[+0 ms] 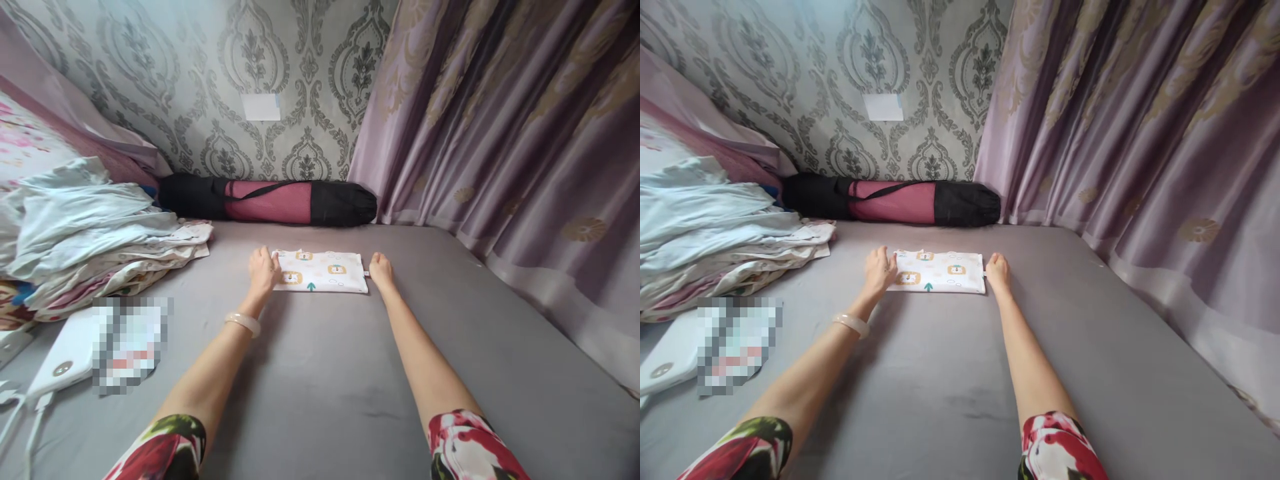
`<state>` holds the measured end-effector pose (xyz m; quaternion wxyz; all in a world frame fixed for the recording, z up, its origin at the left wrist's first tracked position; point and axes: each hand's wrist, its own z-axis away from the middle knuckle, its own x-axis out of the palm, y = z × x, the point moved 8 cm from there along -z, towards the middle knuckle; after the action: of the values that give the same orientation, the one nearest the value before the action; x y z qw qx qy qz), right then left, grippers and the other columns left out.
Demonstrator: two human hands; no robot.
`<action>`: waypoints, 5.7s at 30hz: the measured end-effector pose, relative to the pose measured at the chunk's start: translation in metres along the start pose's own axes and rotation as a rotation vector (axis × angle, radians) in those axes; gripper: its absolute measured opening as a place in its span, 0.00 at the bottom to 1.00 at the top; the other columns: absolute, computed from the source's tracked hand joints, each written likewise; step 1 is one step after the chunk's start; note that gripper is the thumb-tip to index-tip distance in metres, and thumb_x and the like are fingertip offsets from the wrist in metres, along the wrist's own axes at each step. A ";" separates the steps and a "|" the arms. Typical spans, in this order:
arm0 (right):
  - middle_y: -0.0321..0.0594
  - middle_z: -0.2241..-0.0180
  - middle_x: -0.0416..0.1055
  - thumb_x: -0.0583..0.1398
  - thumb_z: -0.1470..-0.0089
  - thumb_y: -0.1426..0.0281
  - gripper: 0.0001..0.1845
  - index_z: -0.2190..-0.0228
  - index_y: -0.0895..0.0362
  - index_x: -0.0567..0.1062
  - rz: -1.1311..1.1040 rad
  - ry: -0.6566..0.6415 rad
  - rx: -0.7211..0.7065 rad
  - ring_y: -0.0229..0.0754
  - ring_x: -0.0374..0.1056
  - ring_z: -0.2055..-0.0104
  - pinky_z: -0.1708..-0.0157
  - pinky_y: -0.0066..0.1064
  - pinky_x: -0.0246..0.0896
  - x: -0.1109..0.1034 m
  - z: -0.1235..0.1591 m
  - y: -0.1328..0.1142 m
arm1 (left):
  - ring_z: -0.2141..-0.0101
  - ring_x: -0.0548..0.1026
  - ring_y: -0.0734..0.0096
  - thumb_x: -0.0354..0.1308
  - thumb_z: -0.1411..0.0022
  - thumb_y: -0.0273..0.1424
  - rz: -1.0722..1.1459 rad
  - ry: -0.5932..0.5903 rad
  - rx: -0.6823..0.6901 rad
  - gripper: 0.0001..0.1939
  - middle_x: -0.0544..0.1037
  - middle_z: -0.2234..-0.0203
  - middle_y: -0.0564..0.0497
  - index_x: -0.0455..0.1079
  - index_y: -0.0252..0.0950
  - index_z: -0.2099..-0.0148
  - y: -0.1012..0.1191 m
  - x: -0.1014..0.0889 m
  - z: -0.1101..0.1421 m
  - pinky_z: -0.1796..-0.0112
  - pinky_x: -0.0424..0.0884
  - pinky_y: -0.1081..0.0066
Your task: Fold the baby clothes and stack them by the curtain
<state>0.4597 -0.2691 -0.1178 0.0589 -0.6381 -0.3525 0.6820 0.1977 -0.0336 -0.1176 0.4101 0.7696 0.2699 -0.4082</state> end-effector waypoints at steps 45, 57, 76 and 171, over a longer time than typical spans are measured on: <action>0.51 0.32 0.44 0.42 0.35 0.59 0.34 0.35 0.68 0.53 0.354 -0.096 -0.259 0.50 0.39 0.30 0.34 0.43 0.33 0.071 0.038 -0.046 | 0.35 0.55 0.51 0.36 0.31 0.42 -0.169 -0.267 0.029 0.35 0.54 0.34 0.37 0.49 0.23 0.31 0.018 0.046 0.015 0.38 0.53 0.56; 0.54 0.32 0.44 0.41 0.34 0.59 0.34 0.35 0.68 0.53 0.390 -0.094 -0.236 0.50 0.39 0.30 0.35 0.43 0.37 0.067 0.035 -0.045 | 0.35 0.53 0.50 0.35 0.30 0.41 -0.168 -0.281 0.092 0.32 0.55 0.34 0.40 0.53 0.28 0.32 0.012 0.040 0.011 0.38 0.51 0.51; 0.50 0.33 0.48 0.41 0.33 0.60 0.31 0.36 0.64 0.56 0.371 -0.094 -0.322 0.50 0.41 0.31 0.35 0.44 0.36 0.069 0.038 -0.052 | 0.34 0.52 0.51 0.33 0.30 0.41 -0.194 -0.299 0.158 0.33 0.54 0.34 0.39 0.53 0.26 0.32 0.018 0.047 0.010 0.37 0.47 0.49; 0.47 0.33 0.51 0.43 0.35 0.64 0.28 0.37 0.61 0.59 0.200 -0.107 -0.513 0.49 0.42 0.32 0.35 0.47 0.29 0.135 0.087 -0.160 | 0.53 0.76 0.59 0.54 0.38 0.36 0.949 -0.169 -0.162 0.19 0.78 0.54 0.41 0.72 0.31 0.49 -0.011 0.014 -0.017 0.52 0.72 0.62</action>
<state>0.2970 -0.1135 -0.1460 -0.1911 -0.6269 -0.4515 0.6055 0.2037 -0.0127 -0.1281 0.6298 0.7377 -0.1141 -0.2148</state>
